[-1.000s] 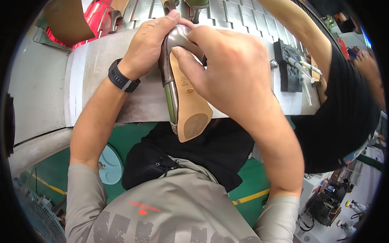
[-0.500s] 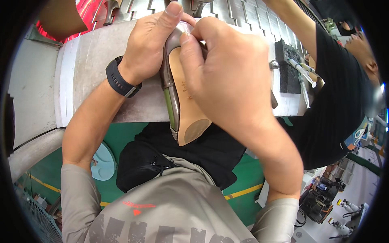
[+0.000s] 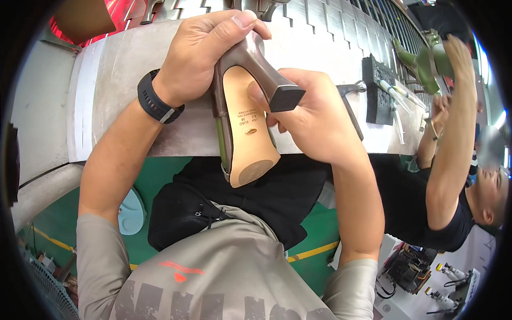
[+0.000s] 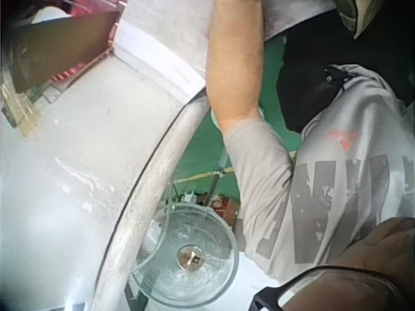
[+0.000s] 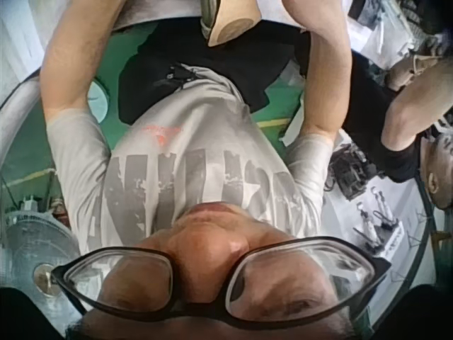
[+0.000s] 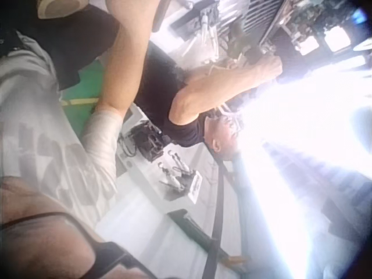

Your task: The person attaches soles to shoe uppers on lasts by hand, presses them into place, and taps the edges and heels with a hammer.

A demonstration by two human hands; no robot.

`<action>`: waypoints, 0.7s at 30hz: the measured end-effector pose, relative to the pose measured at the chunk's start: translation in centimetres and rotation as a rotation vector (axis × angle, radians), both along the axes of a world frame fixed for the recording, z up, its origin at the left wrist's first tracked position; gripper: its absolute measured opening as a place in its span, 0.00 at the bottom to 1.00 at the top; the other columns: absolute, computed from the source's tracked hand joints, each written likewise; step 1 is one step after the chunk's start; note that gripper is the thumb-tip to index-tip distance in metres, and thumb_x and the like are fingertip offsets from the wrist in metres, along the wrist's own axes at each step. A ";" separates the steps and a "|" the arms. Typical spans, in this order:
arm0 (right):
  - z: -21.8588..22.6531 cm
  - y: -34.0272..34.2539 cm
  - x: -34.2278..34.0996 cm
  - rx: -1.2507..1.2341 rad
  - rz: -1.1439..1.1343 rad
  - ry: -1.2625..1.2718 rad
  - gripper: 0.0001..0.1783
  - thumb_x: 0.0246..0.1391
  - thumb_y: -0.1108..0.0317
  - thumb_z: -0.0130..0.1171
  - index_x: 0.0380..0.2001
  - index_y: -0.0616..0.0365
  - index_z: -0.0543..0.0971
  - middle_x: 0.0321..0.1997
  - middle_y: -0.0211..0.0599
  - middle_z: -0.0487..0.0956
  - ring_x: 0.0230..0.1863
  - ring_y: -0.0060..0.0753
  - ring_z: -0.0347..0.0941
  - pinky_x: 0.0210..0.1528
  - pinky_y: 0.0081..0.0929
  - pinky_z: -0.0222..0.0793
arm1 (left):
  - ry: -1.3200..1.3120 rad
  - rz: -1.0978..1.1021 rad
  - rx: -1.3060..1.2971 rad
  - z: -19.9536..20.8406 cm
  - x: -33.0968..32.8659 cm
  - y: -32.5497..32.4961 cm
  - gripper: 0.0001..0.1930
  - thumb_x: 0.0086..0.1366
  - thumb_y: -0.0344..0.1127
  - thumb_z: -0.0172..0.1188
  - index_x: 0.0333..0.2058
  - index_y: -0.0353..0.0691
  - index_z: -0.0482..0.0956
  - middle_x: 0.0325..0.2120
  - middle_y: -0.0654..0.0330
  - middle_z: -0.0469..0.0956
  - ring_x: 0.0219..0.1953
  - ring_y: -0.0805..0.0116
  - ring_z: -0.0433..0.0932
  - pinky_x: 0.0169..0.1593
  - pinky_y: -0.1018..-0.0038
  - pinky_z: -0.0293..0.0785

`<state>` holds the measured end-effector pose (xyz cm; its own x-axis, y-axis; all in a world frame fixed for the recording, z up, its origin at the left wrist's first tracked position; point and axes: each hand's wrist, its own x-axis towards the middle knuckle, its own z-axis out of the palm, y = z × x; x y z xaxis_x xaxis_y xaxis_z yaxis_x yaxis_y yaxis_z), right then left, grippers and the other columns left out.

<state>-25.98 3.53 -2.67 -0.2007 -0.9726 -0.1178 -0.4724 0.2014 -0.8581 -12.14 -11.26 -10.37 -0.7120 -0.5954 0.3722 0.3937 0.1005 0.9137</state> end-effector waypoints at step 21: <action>-1.8 -1.1 0.6 -0.042 -0.042 0.145 0.20 0.60 0.57 0.72 0.26 0.65 0.83 0.16 0.27 0.75 0.19 0.15 0.66 0.21 0.24 0.63 | 0.091 0.236 0.011 1.5 -0.7 2.2 0.23 0.81 0.45 0.54 0.35 0.27 0.84 0.25 0.59 0.83 0.30 0.77 0.77 0.35 0.73 0.75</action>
